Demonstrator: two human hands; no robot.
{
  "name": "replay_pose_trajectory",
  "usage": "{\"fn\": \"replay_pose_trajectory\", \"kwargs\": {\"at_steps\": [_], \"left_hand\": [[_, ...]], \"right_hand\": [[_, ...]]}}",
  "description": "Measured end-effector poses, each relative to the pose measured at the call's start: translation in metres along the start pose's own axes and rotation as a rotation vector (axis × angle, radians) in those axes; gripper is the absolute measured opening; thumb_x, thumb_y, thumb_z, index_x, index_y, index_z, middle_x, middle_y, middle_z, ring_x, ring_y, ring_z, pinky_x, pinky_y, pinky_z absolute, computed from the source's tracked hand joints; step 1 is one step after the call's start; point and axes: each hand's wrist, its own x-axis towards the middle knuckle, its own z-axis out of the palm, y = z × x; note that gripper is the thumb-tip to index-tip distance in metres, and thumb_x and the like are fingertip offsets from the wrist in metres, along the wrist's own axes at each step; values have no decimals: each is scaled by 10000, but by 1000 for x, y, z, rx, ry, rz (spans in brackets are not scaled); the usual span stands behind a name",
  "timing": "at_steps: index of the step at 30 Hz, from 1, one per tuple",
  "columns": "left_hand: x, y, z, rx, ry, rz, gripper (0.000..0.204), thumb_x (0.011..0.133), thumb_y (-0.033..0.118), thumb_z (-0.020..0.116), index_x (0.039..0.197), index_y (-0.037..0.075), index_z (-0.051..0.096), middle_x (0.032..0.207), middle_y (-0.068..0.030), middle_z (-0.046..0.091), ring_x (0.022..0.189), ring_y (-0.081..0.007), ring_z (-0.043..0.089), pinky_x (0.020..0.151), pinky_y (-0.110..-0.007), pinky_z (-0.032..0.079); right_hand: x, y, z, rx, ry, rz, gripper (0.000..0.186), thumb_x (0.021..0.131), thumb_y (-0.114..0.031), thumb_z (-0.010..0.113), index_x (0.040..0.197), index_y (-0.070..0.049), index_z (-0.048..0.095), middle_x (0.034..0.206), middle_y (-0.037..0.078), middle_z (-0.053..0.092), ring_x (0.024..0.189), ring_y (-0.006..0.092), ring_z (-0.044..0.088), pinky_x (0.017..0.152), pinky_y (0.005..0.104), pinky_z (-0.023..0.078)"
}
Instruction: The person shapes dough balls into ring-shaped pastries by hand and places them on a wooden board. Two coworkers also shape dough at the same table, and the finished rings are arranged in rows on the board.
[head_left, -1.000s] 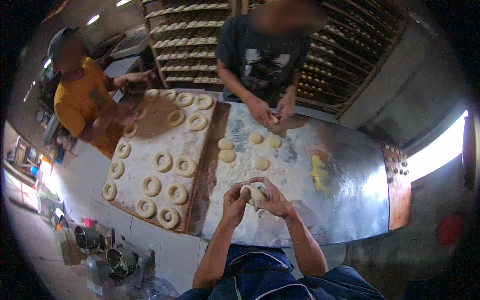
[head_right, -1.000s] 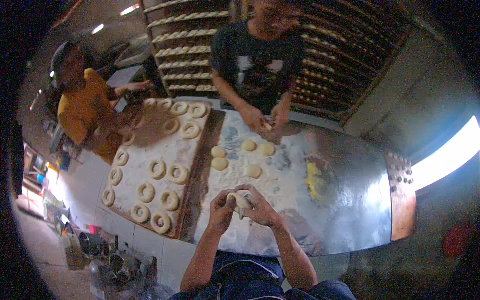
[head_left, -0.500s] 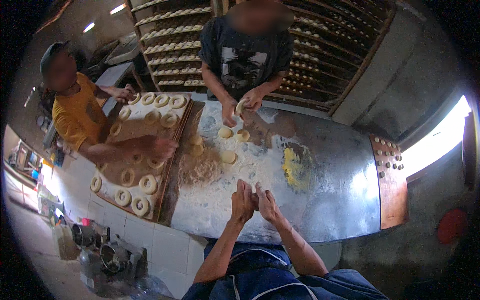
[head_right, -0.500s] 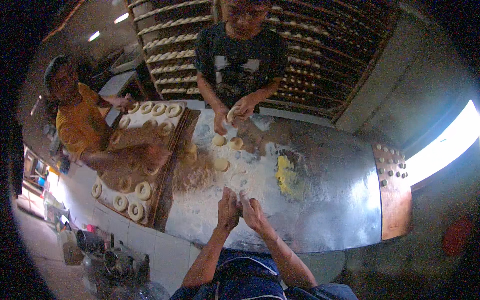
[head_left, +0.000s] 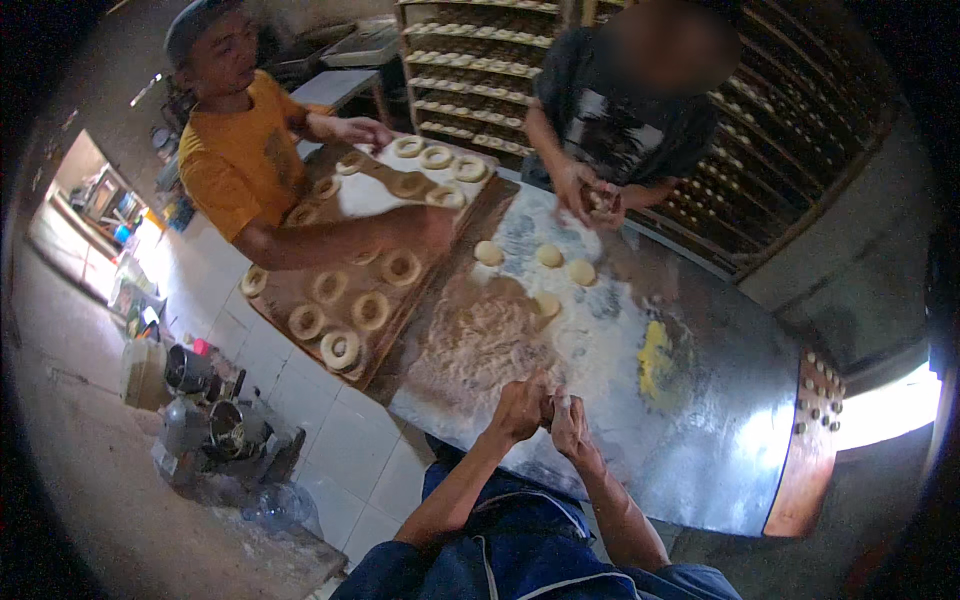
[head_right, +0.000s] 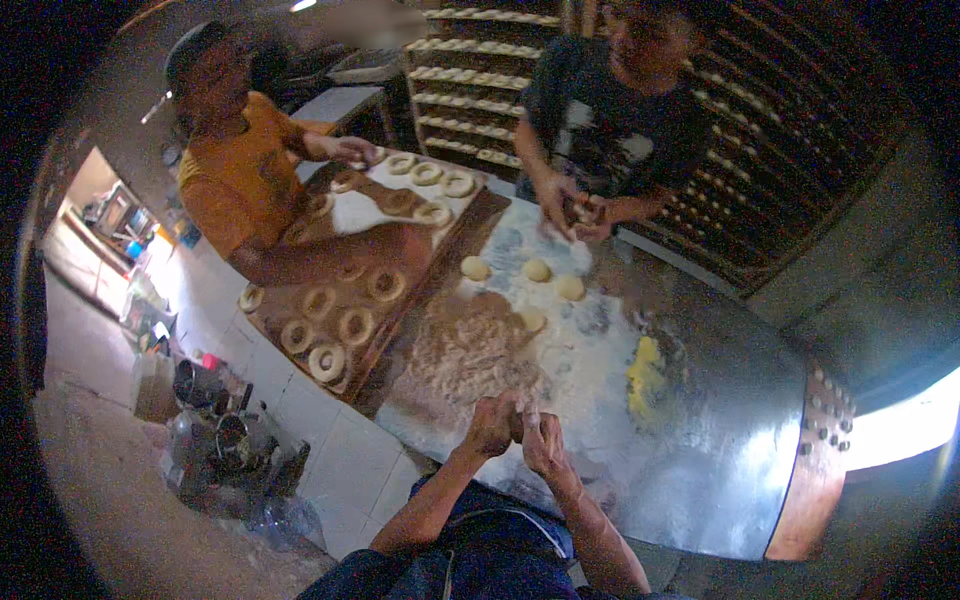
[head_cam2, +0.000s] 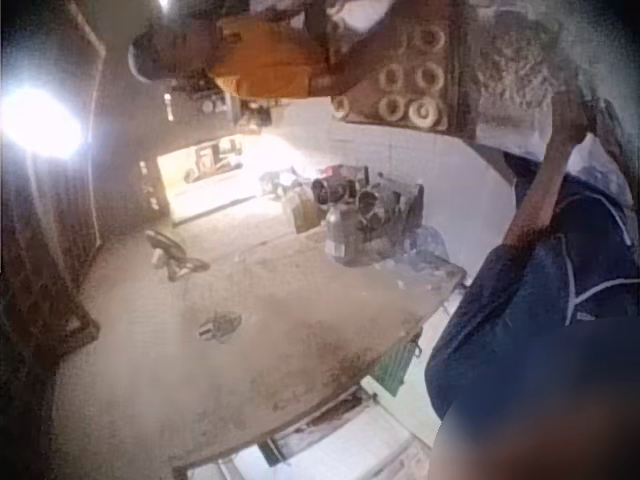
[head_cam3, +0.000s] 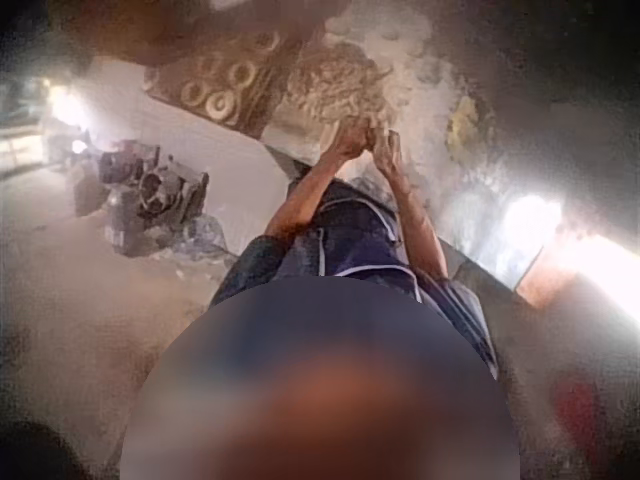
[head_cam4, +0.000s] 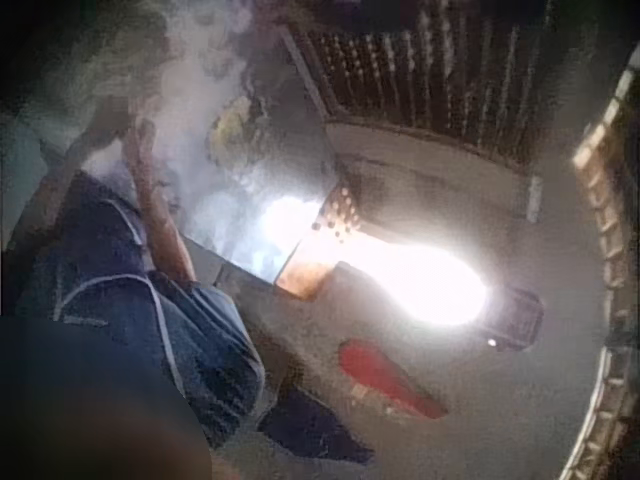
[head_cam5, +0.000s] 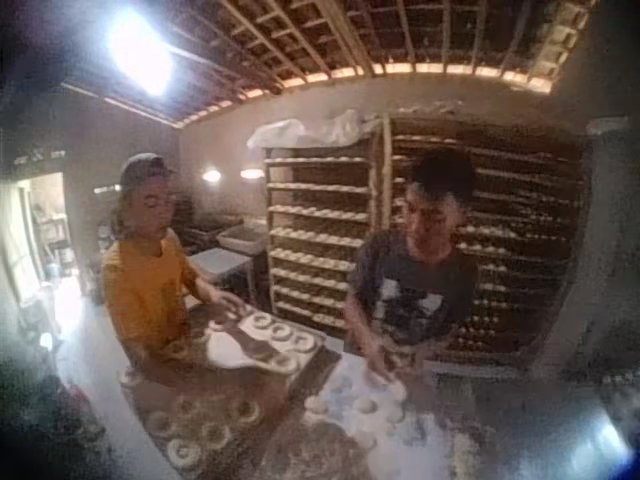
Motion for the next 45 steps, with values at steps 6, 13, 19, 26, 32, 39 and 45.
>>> {"fn": "replay_pose_trajectory", "kwargs": {"at_steps": [6, 13, 19, 26, 32, 39, 45], "left_hand": [[6, 24, -75, -857, 291, -440, 291, 935, 250, 466, 745, 29, 470, 656, -154, 477, 584, -284, 511, 536, -378, 404], [-15, -37, -212, -888, 537, -392, 245, 963, 265, 466, 779, 105, 491, 704, 5, 503, 648, -153, 546, 564, -321, 446], [-17, -45, -332, -405, 623, -211, 282, 964, 287, 457, 741, 115, 453, 677, 16, 421, 623, -118, 455, 557, -312, 398], [-36, -95, -431, -138, 789, -257, 414, 1013, 338, 380, 810, 21, 550, 714, -31, 531, 666, -129, 500, 587, -341, 429], [7, -96, -501, 31, 854, -648, 303, 969, 271, 459, 1019, 8, 600, 864, -152, 641, 781, -277, 630, 727, -408, 500], [-26, -180, -499, 613, 779, -387, 321, 807, 251, 706, 1005, 3, 657, 929, -185, 679, 865, -352, 646, 780, -444, 500], [2, -118, -450, 668, 909, -520, 360, 843, 167, 712, 1118, -22, 576, 1052, -154, 587, 983, -264, 549, 856, -374, 454]], "right_hand": [[21, -14, 70, 328, -81, -116, 667, 1001, -521, 381, 882, 89, 623, 818, 158, 632, 737, 184, 595, 687, 319, 504], [57, -150, 181, -42, -365, -427, 571, 989, -395, 406, 631, 23, 557, 542, 186, 505, 484, 289, 479, 503, 420, 398], [93, -187, 298, -230, -448, -736, 593, 991, -462, 337, 770, 12, 618, 591, 147, 560, 551, 295, 544, 580, 428, 448], [125, -223, 378, 255, -830, -499, 363, 908, -330, 564, 934, 19, 664, 823, 149, 679, 756, 243, 668, 703, 381, 523], [176, -252, 429, -415, -497, -490, 567, 754, -227, 724, 1222, 33, 537, 1019, 175, 631, 894, 237, 614, 818, 381, 495], [138, -187, 273, -267, -261, -399, 571, 770, -169, 715, 1283, -39, 500, 949, 135, 597, 826, 247, 596, 738, 354, 497], [165, -18, 70, -581, 469, -263, 372, 819, -158, 665, 1172, -74, 586, 890, 124, 627, 793, 282, 612, 754, 402, 493]]}}
